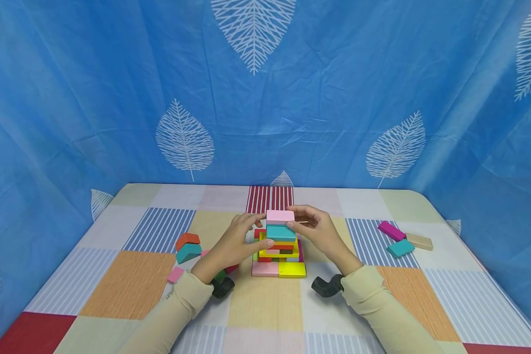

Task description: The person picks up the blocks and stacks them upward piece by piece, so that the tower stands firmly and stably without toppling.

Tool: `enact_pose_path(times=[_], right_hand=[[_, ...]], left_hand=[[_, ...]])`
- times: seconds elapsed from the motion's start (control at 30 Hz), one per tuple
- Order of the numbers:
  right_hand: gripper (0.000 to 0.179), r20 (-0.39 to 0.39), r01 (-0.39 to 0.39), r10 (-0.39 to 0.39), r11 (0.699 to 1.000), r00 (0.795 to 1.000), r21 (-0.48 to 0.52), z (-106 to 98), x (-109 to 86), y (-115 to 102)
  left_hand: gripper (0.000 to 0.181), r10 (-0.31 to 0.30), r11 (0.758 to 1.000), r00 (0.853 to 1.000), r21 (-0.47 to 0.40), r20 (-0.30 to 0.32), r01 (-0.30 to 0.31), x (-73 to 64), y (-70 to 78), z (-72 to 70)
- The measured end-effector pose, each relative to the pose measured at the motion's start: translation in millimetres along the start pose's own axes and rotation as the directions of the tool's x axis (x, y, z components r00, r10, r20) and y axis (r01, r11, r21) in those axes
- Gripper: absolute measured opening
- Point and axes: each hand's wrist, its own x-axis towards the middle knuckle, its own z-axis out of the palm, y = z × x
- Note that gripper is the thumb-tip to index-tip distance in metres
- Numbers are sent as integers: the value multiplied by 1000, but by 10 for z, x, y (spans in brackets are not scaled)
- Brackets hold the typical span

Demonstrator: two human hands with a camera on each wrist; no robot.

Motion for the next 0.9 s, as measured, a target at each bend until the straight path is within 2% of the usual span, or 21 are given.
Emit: enact_pose_path(times=[0.4, 0.73, 0.9], right_hand=[[43, 13, -7, 7, 1000, 1000, -13, -46, 1, -22], [44, 37, -43, 45, 998, 998, -48, -295, -85, 17], [40, 66, -30, 35, 997, 997, -74, -471, -178, 68]], left_hand=[[72, 9, 1000, 1000, 13, -3, -9, 4, 7, -12], [72, 3, 1000, 1000, 8, -3, -3, -6, 18, -2], [72, 5, 1000, 1000, 13, -6, -4, -14, 20, -5]])
